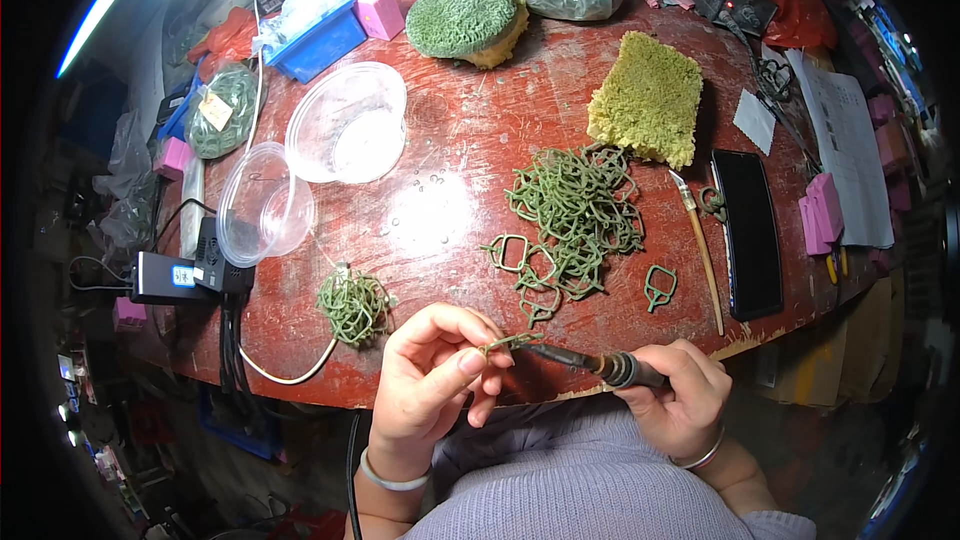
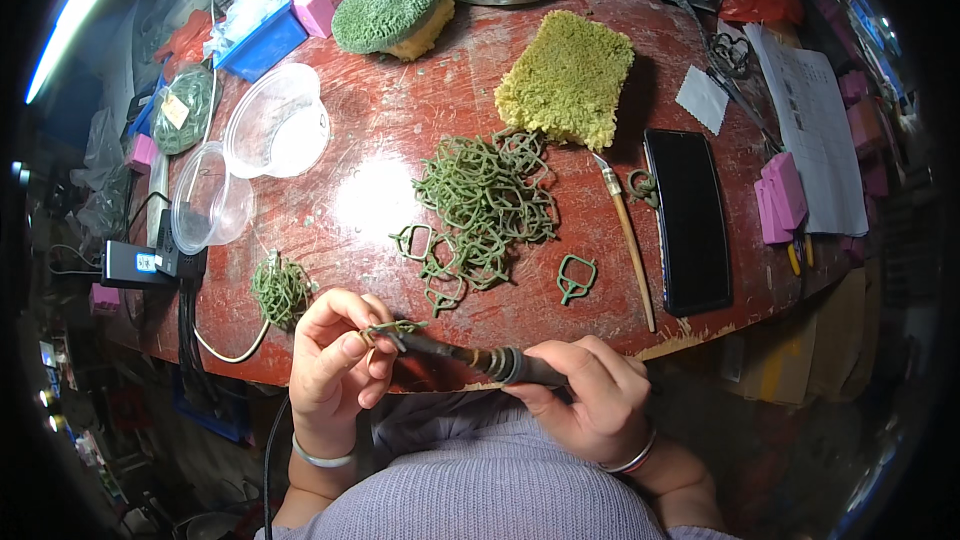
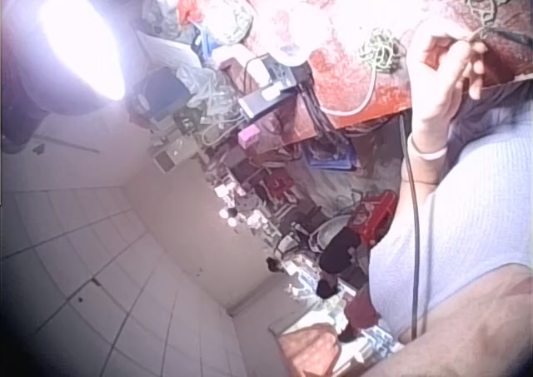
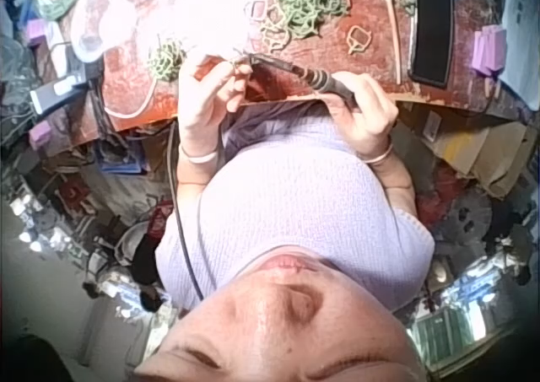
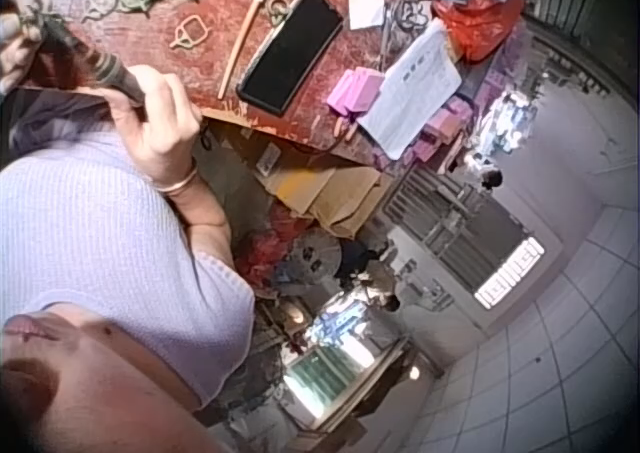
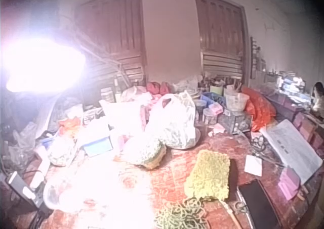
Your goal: Use a thermal joining tool to melt and connect small green plastic frames into chains.
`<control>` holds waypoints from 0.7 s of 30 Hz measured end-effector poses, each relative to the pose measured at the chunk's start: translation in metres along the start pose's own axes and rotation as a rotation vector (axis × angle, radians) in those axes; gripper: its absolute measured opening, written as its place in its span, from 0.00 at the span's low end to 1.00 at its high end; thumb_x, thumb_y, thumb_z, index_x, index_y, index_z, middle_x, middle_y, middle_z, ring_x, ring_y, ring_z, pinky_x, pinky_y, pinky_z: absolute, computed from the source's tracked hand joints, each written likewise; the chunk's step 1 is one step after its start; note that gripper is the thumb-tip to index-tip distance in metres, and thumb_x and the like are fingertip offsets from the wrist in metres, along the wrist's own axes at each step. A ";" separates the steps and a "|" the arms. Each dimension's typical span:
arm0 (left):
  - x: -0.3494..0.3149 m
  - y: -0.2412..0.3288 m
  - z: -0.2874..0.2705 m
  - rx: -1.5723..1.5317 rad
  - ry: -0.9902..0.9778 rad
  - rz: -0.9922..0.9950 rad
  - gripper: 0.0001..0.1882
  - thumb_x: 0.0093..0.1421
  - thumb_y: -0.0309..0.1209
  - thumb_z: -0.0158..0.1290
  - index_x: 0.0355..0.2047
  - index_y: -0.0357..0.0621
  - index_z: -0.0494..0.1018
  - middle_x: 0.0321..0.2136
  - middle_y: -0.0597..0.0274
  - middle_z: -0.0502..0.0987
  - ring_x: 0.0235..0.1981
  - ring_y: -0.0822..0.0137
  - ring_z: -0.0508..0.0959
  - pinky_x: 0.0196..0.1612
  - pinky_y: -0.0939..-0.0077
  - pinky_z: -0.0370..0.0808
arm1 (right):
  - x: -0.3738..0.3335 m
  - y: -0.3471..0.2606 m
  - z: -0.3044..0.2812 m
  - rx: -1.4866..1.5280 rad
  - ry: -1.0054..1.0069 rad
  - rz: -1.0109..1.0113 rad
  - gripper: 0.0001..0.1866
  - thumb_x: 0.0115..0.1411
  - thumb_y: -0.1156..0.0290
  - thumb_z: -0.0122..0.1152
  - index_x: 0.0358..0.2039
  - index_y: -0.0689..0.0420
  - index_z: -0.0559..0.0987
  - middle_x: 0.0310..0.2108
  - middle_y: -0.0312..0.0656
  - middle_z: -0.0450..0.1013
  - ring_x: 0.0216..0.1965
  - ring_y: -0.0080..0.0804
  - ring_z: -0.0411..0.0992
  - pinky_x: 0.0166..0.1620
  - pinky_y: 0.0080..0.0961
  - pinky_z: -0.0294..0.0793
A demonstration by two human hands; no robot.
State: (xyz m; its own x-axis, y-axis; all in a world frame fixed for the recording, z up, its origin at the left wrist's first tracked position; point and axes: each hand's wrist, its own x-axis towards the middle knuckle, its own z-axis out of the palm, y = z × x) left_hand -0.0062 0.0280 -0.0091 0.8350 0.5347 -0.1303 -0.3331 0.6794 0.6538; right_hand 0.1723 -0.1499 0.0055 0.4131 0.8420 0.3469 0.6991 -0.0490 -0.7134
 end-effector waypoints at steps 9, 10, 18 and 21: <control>0.000 0.001 -0.001 -0.015 -0.009 0.007 0.07 0.63 0.22 0.52 0.41 0.33 0.70 0.35 0.49 0.75 0.28 0.70 0.77 0.19 0.82 0.75 | -0.009 0.008 -0.015 -0.117 -0.001 0.059 0.15 0.54 0.65 0.72 0.35 0.62 0.78 0.20 0.38 0.71 0.18 0.30 0.71 0.20 0.24 0.69; 0.001 0.000 -0.002 -0.017 -0.008 0.006 0.07 0.63 0.22 0.52 0.40 0.33 0.70 0.35 0.49 0.75 0.28 0.70 0.76 0.19 0.82 0.75 | -0.009 0.008 -0.015 -0.122 -0.009 0.060 0.15 0.54 0.65 0.72 0.35 0.62 0.78 0.20 0.38 0.71 0.18 0.29 0.71 0.21 0.24 0.69; 0.002 0.000 -0.001 -0.015 -0.006 0.006 0.07 0.63 0.22 0.53 0.40 0.33 0.70 0.34 0.49 0.75 0.28 0.70 0.76 0.18 0.83 0.75 | -0.008 0.007 -0.017 -0.125 -0.033 0.049 0.15 0.54 0.66 0.72 0.35 0.62 0.78 0.20 0.38 0.71 0.18 0.28 0.72 0.21 0.24 0.70; 0.001 0.001 0.000 -0.014 -0.002 0.007 0.07 0.63 0.22 0.53 0.40 0.33 0.70 0.34 0.49 0.75 0.28 0.70 0.76 0.18 0.83 0.75 | -0.007 0.005 -0.016 -0.118 -0.037 0.046 0.15 0.54 0.66 0.72 0.35 0.62 0.78 0.20 0.38 0.71 0.18 0.28 0.72 0.21 0.24 0.70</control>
State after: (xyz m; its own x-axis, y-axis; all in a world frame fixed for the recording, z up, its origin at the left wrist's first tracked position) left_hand -0.0062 0.0292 -0.0082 0.8332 0.5389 -0.1244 -0.3453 0.6825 0.6442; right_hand 0.1826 -0.1646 0.0092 0.4258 0.8567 0.2911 0.7448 -0.1492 -0.6504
